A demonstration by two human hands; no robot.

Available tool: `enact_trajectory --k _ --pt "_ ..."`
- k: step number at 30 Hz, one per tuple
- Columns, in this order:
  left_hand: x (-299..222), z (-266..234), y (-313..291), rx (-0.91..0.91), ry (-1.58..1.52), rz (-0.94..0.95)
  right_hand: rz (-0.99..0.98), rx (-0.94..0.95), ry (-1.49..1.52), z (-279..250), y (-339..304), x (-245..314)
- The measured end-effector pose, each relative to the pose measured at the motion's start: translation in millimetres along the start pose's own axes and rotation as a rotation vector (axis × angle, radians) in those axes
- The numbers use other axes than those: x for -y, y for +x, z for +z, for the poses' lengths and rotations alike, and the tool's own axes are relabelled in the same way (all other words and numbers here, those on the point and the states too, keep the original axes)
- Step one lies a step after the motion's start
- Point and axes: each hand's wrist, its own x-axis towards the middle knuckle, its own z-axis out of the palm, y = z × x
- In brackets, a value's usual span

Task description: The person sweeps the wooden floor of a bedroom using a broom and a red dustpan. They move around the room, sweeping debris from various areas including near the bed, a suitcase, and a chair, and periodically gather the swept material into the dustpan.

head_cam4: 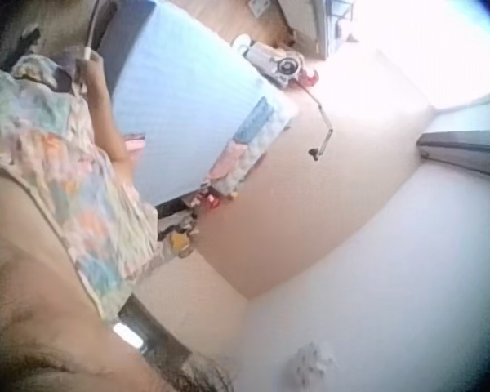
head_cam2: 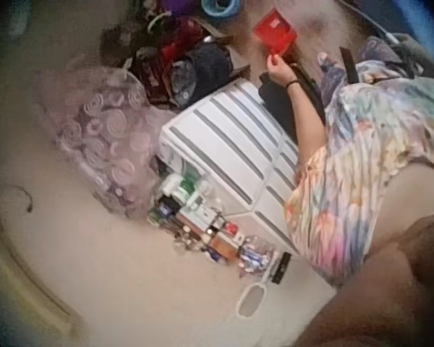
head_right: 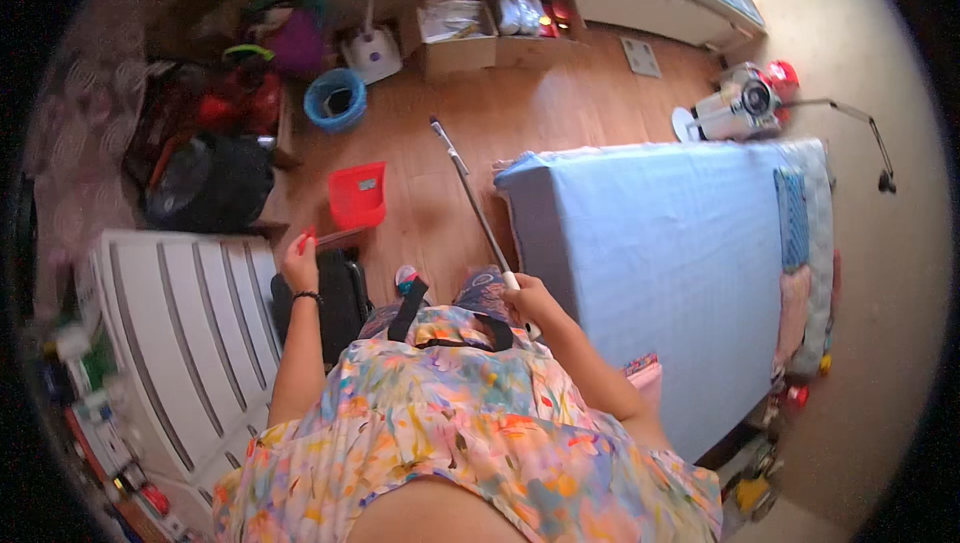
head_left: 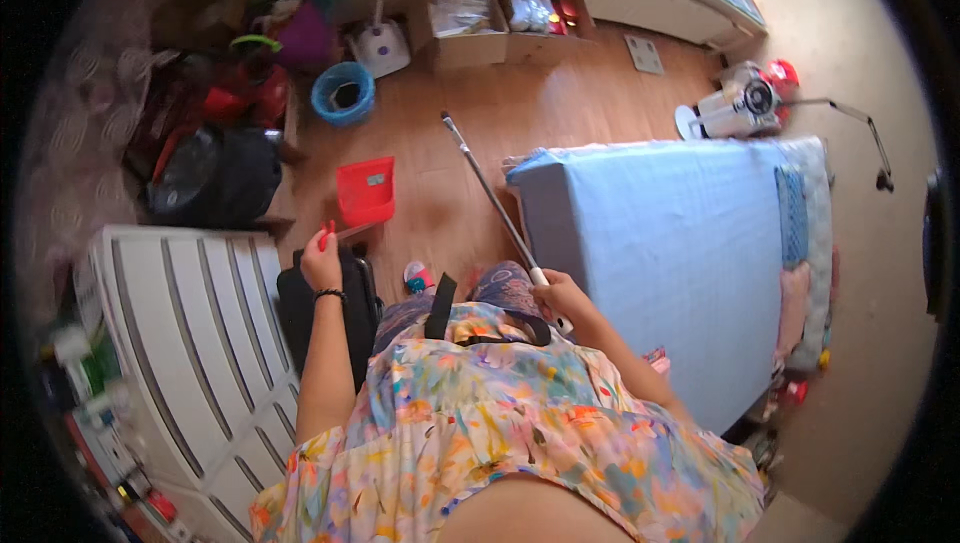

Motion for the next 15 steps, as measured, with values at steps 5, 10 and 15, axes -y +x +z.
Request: enact_trajectory --k 5,10,15 --pt "-22 117 137 0.032 -0.223 -0.057 -0.187 -0.107 0.038 -55 72 120" --pt "25 128 184 0.052 -0.309 0.05 -0.171 -0.053 0.277 -92 97 170" --pt "-4 91 173 0.254 0.064 -0.207 -0.149 -0.111 0.409 -158 123 195"
